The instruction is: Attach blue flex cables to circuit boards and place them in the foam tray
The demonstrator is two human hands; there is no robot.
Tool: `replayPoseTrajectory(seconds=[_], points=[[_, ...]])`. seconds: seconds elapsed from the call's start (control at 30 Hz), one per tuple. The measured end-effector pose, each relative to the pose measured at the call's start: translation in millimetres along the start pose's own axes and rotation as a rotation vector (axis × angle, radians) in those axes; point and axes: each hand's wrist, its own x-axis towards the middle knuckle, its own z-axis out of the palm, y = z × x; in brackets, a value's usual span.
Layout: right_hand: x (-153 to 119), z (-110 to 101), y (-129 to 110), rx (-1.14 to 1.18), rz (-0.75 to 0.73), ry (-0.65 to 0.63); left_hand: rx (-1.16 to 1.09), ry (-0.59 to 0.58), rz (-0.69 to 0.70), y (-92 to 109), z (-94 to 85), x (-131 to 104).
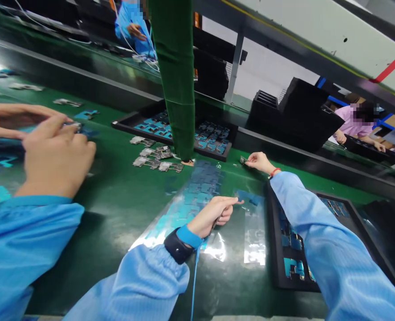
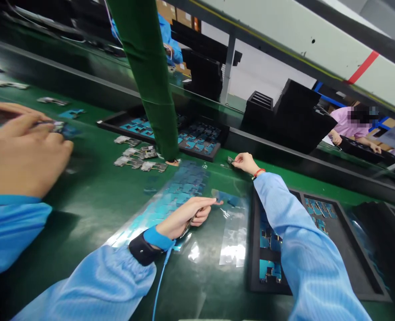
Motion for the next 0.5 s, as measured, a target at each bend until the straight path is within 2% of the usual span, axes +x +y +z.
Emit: replayPoseTrajectory(seconds=[0.17,0.3,0.4,0.5], points=[[-23,7,-9,0.096,-0.021,-0.004,-0.044,0.008,-0.013,0,0.6,1],[-34,17,-27,0.058,-0.049,0.022,-0.058,0.008,-0.051,0,0.2,2],[-48,5,-50,0.023,-0.099,0.144,-0.062,0.028,-0.085,-1,-1.3,4],[-77,-10,-77,0.018,-0.197,0.244,-0.062,0.060,-0.076,-4,0.3,4]])
